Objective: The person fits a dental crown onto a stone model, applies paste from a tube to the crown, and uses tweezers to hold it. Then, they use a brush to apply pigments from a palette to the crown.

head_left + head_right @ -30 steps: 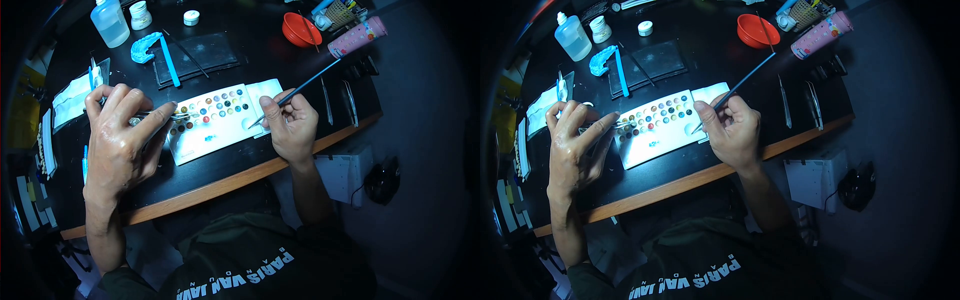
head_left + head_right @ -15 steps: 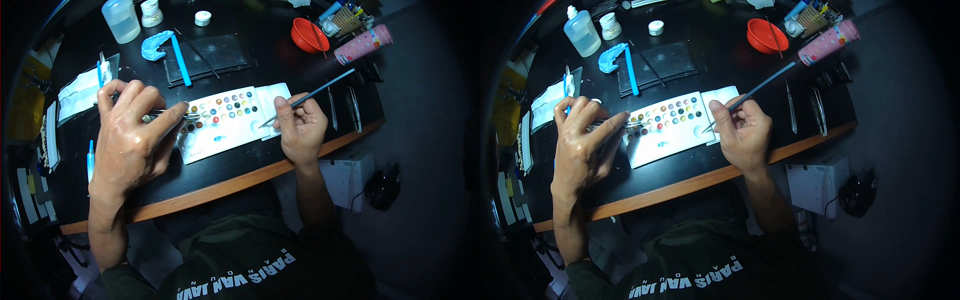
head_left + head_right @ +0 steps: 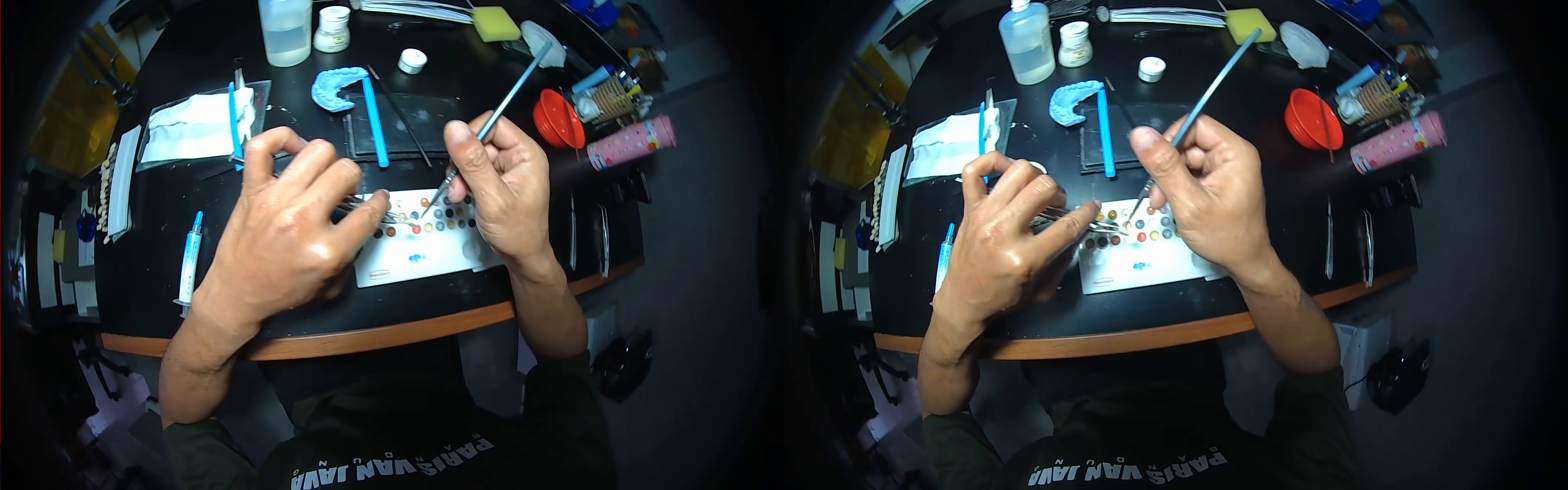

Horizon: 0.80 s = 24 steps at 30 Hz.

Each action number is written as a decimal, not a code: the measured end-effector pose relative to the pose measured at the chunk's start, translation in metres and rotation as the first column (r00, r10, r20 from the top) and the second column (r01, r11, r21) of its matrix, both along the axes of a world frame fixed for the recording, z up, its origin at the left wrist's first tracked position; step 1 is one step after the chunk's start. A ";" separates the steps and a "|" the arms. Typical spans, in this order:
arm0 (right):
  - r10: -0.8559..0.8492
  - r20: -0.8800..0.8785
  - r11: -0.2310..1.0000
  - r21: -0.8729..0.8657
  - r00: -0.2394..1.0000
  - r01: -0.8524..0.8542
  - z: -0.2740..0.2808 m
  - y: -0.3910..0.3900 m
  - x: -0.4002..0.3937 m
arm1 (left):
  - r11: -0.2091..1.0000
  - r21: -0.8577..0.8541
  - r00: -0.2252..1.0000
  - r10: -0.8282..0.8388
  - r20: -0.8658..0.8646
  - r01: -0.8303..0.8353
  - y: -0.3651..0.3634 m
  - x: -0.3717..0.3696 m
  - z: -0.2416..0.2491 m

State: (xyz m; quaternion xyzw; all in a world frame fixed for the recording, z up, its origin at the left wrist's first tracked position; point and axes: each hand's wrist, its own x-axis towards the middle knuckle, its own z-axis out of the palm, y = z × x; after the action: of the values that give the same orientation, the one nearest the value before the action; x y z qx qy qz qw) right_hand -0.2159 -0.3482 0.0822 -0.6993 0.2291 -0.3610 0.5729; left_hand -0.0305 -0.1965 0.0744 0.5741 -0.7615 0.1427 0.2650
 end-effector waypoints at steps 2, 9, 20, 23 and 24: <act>-0.066 -0.012 0.997 0.041 0.998 0.066 -0.005 0.004 0.003 | 1.000 -0.016 1.000 0.008 0.019 -0.008 0.000 -0.002 -0.001; -0.014 -0.030 0.998 0.063 0.999 0.016 -0.007 -0.002 0.001 | 1.000 -0.001 0.999 0.030 0.016 -0.030 0.000 -0.008 -0.006; 0.020 -0.110 0.996 0.090 0.994 -0.010 -0.008 0.002 0.002 | 0.999 -0.002 0.998 0.050 0.029 -0.049 0.002 -0.010 -0.005; 0.030 -0.108 0.997 0.075 0.994 -0.022 -0.008 0.002 0.001 | 0.999 -0.011 0.998 0.051 0.028 -0.050 0.002 -0.011 -0.005; 0.035 -0.111 0.997 0.068 0.993 -0.027 -0.009 0.002 0.001 | 0.999 -0.013 0.998 0.049 0.025 -0.049 0.002 -0.011 -0.005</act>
State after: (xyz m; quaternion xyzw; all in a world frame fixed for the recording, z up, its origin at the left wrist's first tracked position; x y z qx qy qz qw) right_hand -0.2147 -0.3463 0.0736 -0.7025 0.2618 -0.3046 0.5876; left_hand -0.0416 -0.1948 0.0695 0.5891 -0.7496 0.1611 0.2551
